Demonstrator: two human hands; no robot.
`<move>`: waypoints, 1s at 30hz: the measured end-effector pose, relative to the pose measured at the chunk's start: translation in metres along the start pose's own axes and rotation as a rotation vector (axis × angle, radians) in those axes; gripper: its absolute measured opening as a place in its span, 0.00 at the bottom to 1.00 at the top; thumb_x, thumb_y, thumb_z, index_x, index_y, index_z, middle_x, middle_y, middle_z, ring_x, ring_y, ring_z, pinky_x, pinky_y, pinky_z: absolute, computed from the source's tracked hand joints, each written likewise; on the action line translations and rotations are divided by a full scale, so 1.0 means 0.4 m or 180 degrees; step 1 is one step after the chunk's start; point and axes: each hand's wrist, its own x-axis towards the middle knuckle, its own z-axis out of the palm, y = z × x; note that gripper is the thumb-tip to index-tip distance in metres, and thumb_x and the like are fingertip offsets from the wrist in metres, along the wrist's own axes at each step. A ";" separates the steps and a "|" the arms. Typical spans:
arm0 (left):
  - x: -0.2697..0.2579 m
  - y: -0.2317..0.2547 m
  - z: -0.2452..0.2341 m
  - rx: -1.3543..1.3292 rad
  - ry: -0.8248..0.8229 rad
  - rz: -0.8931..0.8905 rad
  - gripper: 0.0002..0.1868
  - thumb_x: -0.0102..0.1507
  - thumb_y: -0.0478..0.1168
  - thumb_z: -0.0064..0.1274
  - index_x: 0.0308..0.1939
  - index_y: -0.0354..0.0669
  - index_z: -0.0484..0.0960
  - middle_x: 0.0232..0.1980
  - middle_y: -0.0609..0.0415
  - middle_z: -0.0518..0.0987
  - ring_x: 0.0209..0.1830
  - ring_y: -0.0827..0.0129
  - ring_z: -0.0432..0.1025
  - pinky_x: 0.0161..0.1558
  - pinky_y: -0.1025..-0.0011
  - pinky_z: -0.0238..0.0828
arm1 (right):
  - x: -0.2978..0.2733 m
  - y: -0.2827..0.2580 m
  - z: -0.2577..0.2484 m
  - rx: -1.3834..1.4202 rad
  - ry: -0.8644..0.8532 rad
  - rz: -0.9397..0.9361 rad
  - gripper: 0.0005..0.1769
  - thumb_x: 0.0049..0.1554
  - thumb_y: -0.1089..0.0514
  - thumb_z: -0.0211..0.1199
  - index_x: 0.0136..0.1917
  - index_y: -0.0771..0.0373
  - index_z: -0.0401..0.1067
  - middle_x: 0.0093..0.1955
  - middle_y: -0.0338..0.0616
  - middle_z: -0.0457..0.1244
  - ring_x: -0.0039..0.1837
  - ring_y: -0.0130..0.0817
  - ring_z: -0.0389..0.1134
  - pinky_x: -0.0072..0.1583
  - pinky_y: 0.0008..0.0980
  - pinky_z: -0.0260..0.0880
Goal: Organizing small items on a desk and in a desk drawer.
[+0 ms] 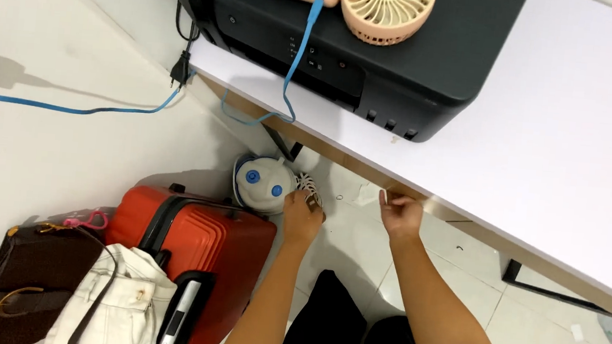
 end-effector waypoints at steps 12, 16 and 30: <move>-0.085 0.269 -0.108 0.0708 0.0360 0.2351 0.34 0.55 0.28 0.51 0.68 0.33 0.65 0.72 0.38 0.64 0.72 0.42 0.61 0.70 0.48 0.59 | -0.104 -0.007 -0.026 0.0392 -0.0364 0.0202 0.36 0.46 0.74 0.41 0.68 0.64 0.62 0.67 0.51 0.59 0.73 0.47 0.60 0.78 0.58 0.55; -0.089 0.300 -0.105 0.0904 0.0319 0.2389 0.35 0.54 0.28 0.51 0.68 0.35 0.68 0.71 0.42 0.66 0.71 0.44 0.60 0.68 0.48 0.58 | -0.092 0.020 -0.079 0.0334 -0.0446 0.0267 0.32 0.49 0.72 0.43 0.68 0.66 0.62 0.65 0.50 0.60 0.74 0.46 0.59 0.78 0.59 0.55; -0.140 0.234 -0.093 0.1502 0.0713 0.2401 0.10 0.64 0.36 0.48 0.47 0.44 0.82 0.54 0.52 0.79 0.68 0.52 0.66 0.69 0.41 0.51 | -0.345 -0.001 -0.096 -0.1399 -0.0872 0.1608 0.24 0.60 0.59 0.49 0.68 0.65 0.67 0.69 0.54 0.64 0.72 0.44 0.64 0.73 0.55 0.60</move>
